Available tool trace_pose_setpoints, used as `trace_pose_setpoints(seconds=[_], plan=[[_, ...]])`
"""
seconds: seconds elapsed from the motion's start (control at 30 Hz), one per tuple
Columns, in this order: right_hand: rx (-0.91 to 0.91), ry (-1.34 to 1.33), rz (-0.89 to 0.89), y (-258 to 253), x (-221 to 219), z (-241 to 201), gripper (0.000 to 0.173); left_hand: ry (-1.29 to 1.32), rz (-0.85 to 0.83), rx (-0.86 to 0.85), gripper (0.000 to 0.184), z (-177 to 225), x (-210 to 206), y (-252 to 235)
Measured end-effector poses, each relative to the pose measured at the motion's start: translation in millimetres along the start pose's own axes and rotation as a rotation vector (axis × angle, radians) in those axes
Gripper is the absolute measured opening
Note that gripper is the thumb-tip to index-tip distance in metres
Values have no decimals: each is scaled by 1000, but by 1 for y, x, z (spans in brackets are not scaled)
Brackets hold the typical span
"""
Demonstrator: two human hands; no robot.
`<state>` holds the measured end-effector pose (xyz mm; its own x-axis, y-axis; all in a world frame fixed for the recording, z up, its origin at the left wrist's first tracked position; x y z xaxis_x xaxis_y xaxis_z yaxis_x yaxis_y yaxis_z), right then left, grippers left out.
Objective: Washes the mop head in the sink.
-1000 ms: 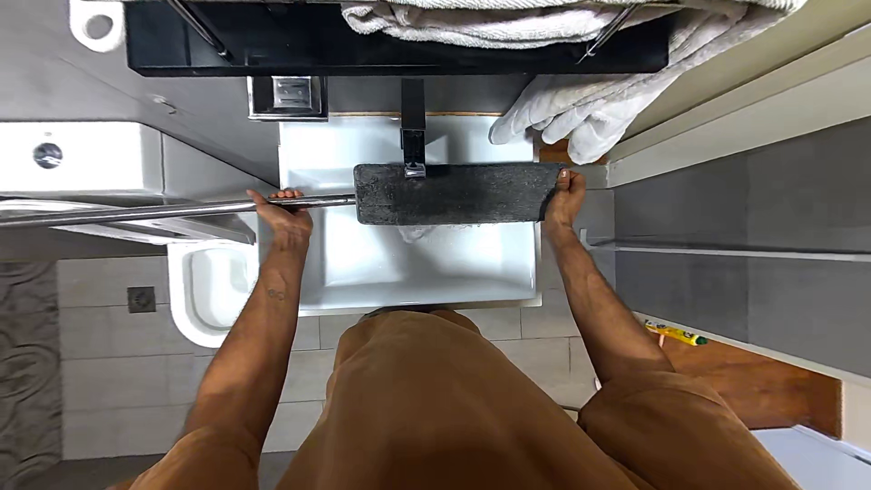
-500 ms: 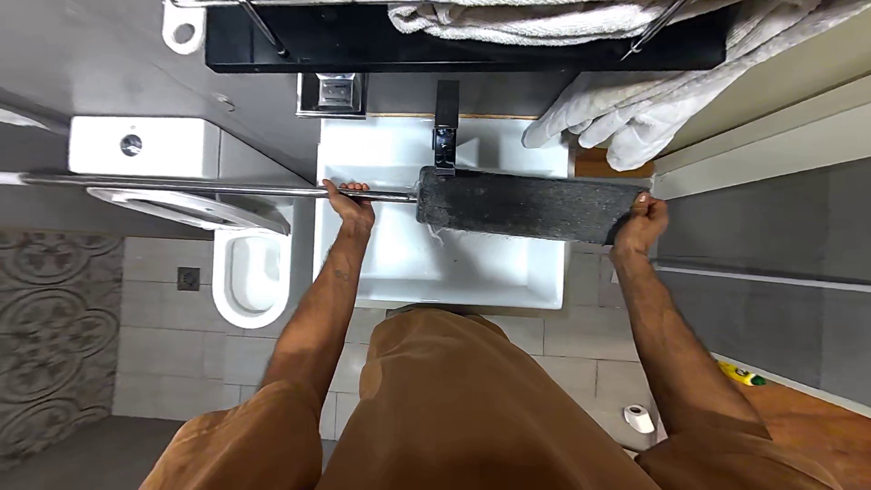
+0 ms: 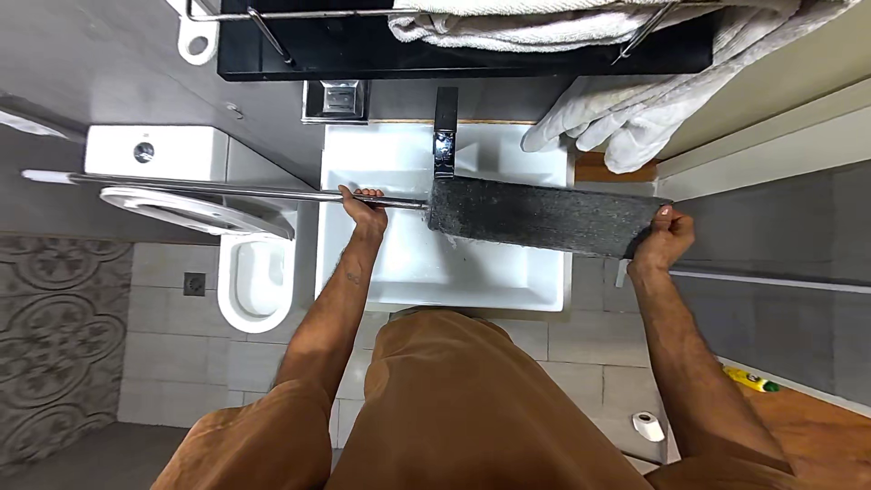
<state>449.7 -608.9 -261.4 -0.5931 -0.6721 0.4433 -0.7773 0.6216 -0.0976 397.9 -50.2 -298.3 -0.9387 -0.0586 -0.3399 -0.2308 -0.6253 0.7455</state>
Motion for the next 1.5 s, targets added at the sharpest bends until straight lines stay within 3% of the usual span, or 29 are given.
trace_pose_setpoints(seconds=[0.53, 0.67, 0.83, 1.0, 1.3, 1.5], plan=[[-21, -226, 127, -2, -12, -11, 18, 47, -114, 63, 53, -9, -4, -12], [-20, -177, 118, -6, -7, -11, 19, 17, -86, 66, 54, -8, -3, -1], [-59, 46, 98, 9, -10, -18, 34, -27, -68, 40, 53, 7, 2, -3], [-143, 226, 105, 14, -24, -20, 39, -54, -173, 48, 53, 27, 4, -8], [-48, -189, 210, 0, -19, -14, 22, -43, -267, 119, 53, 14, -7, -5], [-112, 114, 192, 9, -2, -25, 32, -118, -182, 150, 52, 22, 9, 5]])
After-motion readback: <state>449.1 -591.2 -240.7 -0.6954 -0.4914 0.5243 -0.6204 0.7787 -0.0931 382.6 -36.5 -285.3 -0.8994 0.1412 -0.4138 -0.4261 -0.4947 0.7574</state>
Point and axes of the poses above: each hand's wrist, its own y-axis away from the middle knuckle, its own x-axis out of the back of the hand, z = x × y, the point moved 3 cm from there along -y, towards the middle knuckle, and after that the axes turned 12 degrees about z, right-handed, at the moved point
